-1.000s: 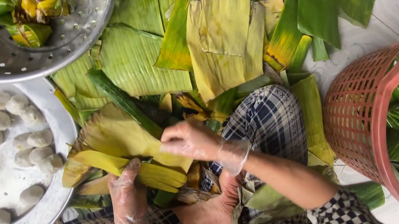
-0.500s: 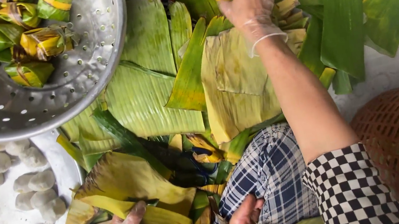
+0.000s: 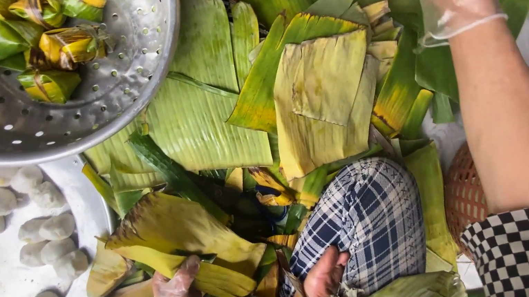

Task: Wrapping dough balls in banana leaves and trimming them with scissors.

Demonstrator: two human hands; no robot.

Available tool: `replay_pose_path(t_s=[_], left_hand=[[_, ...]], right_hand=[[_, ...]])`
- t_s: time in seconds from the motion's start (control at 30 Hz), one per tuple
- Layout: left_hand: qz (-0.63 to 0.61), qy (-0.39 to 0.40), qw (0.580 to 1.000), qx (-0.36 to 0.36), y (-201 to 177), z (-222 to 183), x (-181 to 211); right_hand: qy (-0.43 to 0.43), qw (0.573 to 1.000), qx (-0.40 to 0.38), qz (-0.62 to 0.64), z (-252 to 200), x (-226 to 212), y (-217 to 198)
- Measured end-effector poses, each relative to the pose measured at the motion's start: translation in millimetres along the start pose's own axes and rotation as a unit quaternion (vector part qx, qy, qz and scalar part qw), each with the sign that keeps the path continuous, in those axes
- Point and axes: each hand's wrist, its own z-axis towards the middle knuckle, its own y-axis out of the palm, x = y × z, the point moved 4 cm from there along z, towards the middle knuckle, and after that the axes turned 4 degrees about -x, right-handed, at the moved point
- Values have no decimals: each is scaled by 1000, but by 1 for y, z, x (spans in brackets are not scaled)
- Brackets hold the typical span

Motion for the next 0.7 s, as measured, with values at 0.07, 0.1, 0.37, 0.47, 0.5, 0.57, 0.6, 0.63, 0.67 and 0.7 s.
replay_pose_path(t_s=[0.07,0.1,0.37,0.47,0.5,0.57,0.6,0.63,0.67,0.7], left_hand=[[-4,29,999,-32,4,-4,3],[-5,31,999,-31,2,-5,1],[13,20,999,-40,5,-3,-1],[17,12,1000,-21,1,2,-4],[19,10,1000,-21,0,4,-5],[23,6,1000,-11,-4,6,-7],[24,3,1000,-11,-3,6,-6],[26,-1,1000,-10,-2,6,-5],[29,-5,1000,-8,-2,6,-4],[29,-6,1000,-9,-2,6,-4]], right_hand=[[-102,987,19,-126,-4,1,-20],[-103,987,18,-124,-8,7,-28],[100,841,-107,-520,-30,61,-44],[14,773,-104,-626,-23,78,-17],[16,773,-105,-626,-18,89,-15],[-38,760,-85,-643,-10,104,-10],[-36,759,-85,-644,-5,109,-12],[-53,773,-70,-628,0,111,-14],[-70,786,-55,-612,4,113,-16],[-69,785,-56,-613,7,114,-24]])
